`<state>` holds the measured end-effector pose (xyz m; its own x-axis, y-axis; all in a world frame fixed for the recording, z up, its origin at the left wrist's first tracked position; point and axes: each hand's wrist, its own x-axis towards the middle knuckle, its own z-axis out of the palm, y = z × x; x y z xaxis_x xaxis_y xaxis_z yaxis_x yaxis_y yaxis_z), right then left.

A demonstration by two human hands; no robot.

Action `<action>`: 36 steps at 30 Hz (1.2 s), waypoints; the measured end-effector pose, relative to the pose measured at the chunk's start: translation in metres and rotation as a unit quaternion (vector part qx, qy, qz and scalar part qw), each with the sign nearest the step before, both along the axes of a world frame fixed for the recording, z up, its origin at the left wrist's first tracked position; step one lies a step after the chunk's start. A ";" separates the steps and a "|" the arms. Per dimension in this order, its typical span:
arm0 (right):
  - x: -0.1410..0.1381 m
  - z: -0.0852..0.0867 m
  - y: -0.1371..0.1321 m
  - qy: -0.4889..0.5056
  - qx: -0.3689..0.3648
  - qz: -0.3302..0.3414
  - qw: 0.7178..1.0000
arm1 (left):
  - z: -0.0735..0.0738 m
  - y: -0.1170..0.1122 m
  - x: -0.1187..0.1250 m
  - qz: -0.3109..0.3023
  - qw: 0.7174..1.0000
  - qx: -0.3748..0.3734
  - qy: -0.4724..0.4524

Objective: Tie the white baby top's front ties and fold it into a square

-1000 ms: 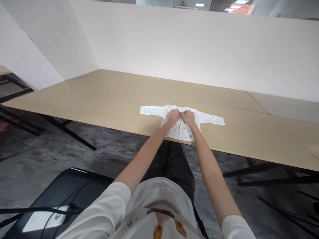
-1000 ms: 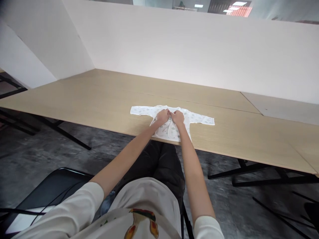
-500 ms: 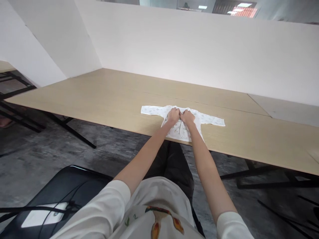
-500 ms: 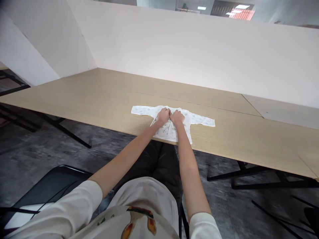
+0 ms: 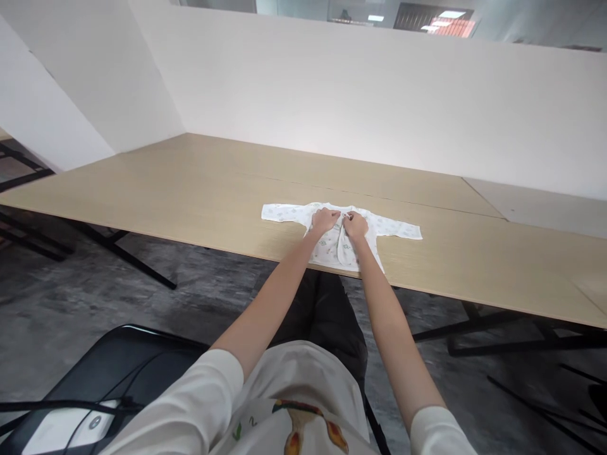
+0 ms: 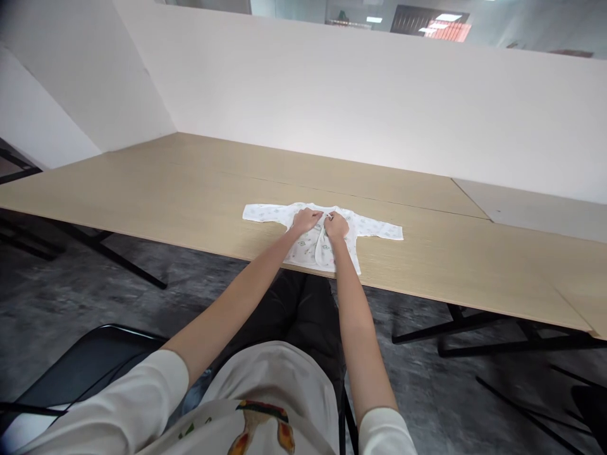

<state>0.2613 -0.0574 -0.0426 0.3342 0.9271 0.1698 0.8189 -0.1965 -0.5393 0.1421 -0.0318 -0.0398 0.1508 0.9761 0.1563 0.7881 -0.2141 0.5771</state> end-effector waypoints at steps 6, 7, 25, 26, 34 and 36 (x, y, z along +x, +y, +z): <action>0.004 -0.007 0.002 0.025 0.034 0.010 0.999 | 0.003 0.001 0.006 0.045 0.998 -0.024 -0.044; 0.005 -0.008 0.002 0.027 0.041 0.013 0.999 | 0.002 0.001 0.006 0.046 0.997 -0.024 -0.051; 0.003 -0.008 -0.001 0.021 0.061 0.053 0.996 | -0.002 0.002 0.011 0.026 0.990 -0.012 -0.135; 0.002 -0.007 -0.002 0.023 0.059 0.055 0.997 | -0.002 -0.002 0.011 0.026 0.991 0.003 -0.132; 0.001 -0.005 -0.005 0.038 0.063 0.060 0.995 | -0.002 -0.013 0.008 0.015 0.987 0.041 -0.158; 0.001 -0.006 -0.005 0.049 0.069 0.065 0.994 | -0.002 -0.013 0.007 0.011 0.987 0.042 -0.157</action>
